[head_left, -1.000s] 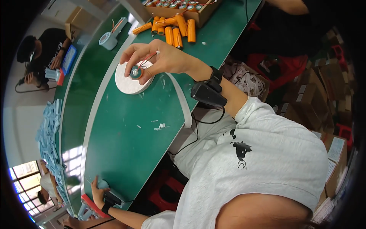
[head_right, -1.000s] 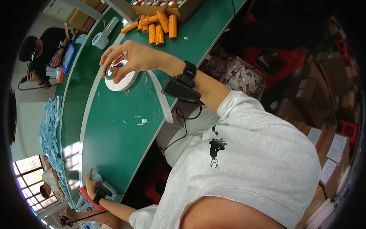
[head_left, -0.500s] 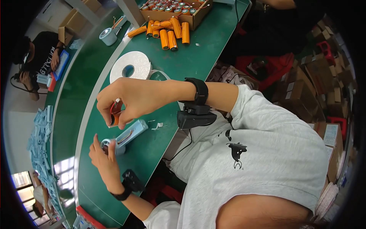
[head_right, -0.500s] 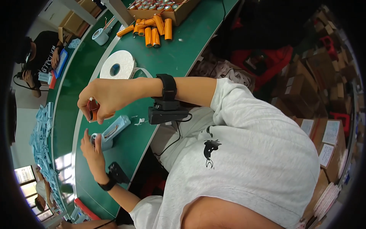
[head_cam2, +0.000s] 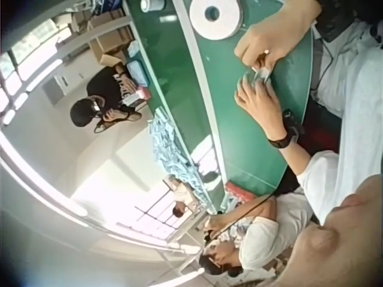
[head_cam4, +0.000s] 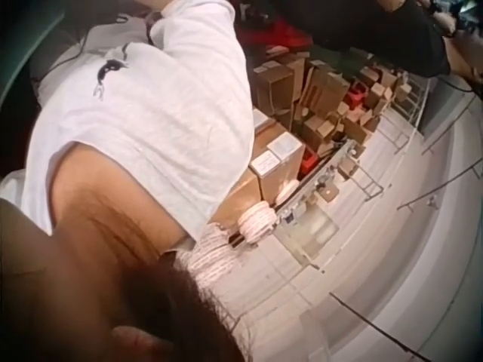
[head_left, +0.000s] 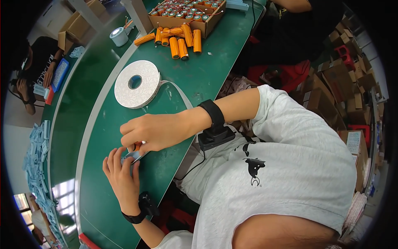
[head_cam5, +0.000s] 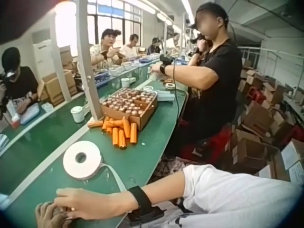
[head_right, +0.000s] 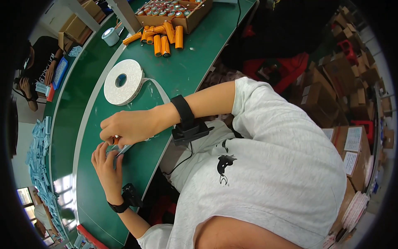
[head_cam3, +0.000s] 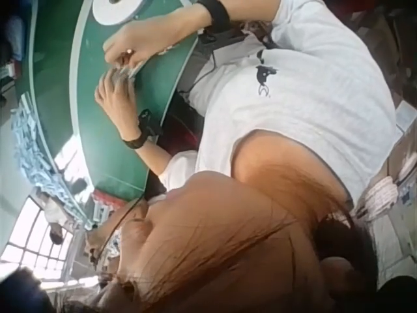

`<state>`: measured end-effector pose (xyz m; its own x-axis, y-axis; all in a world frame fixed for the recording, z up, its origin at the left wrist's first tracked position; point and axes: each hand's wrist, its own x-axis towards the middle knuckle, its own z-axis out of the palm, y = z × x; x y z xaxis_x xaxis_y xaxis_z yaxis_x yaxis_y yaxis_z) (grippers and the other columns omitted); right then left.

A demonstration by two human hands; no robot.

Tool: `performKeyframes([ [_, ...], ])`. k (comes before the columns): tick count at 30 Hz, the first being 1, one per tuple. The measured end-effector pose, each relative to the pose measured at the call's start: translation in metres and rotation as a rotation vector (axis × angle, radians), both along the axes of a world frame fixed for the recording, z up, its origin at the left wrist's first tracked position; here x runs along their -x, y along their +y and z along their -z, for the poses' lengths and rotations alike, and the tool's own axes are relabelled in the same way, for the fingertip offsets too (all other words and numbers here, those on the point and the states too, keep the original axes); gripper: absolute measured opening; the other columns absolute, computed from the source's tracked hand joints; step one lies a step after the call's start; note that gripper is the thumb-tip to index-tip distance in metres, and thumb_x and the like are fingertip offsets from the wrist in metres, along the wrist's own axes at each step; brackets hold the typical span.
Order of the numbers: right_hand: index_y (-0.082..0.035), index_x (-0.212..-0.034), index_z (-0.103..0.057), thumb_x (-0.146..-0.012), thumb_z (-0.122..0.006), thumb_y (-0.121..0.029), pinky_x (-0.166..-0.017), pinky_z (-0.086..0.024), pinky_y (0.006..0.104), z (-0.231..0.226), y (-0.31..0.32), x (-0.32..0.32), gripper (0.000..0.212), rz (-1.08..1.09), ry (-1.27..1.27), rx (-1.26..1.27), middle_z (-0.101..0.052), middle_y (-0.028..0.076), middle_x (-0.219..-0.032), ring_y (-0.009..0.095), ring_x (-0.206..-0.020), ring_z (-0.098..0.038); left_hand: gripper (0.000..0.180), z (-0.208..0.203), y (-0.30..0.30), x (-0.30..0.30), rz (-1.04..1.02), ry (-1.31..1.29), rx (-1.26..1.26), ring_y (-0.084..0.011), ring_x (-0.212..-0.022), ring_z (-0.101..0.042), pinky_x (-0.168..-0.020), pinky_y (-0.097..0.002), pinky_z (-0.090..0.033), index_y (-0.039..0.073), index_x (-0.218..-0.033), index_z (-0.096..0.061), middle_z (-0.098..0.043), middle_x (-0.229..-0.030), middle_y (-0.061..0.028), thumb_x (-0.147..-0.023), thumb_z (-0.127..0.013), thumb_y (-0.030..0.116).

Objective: The person picks up a battery, applies tape from a roll to it, and presses the battery into a plastic fan housing. This process is repeated multiple times with additional batteries and fan housings.

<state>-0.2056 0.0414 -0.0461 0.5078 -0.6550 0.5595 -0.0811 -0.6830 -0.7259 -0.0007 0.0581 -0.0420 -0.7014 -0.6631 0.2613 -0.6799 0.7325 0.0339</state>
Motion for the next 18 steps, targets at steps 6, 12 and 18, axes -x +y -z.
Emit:
performKeyframes([
  [6,-0.001,-0.079,-0.049,-0.069,-0.061,0.000,-0.060,-0.041,0.0325,-0.014,-0.002,0.000,0.016,-0.070,0.259,0.062,-0.046,0.009,-0.079,0.025,-0.071,-0.051,0.014,0.001,0.005,-0.003,-0.087,0.109,-0.045,-0.0302,-0.104,-0.043,-0.090,-0.0428,-0.032,0.002,-0.087,-0.054,-0.049,-0.110,-0.0100,-0.075,-0.059,0.008],
  [12,-0.001,-0.079,-0.048,-0.069,-0.060,-0.001,-0.060,-0.040,0.0347,-0.002,0.009,0.005,0.016,0.052,0.224,0.192,-0.044,0.009,-0.078,0.025,-0.070,-0.049,0.013,-0.001,0.007,0.006,-0.009,-0.065,0.090,-0.0299,-0.104,-0.043,-0.092,-0.0429,-0.031,0.001,-0.084,-0.052,-0.049,-0.108,-0.0106,-0.075,-0.058,0.008],
  [18,-0.002,-0.078,-0.046,-0.069,-0.058,0.000,-0.060,-0.040,0.0350,0.000,0.015,0.003,0.015,0.208,0.213,0.247,-0.044,0.010,-0.078,0.024,-0.073,-0.049,0.011,-0.004,0.003,0.005,-0.058,0.044,-0.032,-0.0301,-0.098,-0.045,-0.088,-0.0403,-0.033,-0.002,-0.085,-0.050,-0.048,-0.104,-0.0129,-0.078,-0.054,0.005],
])
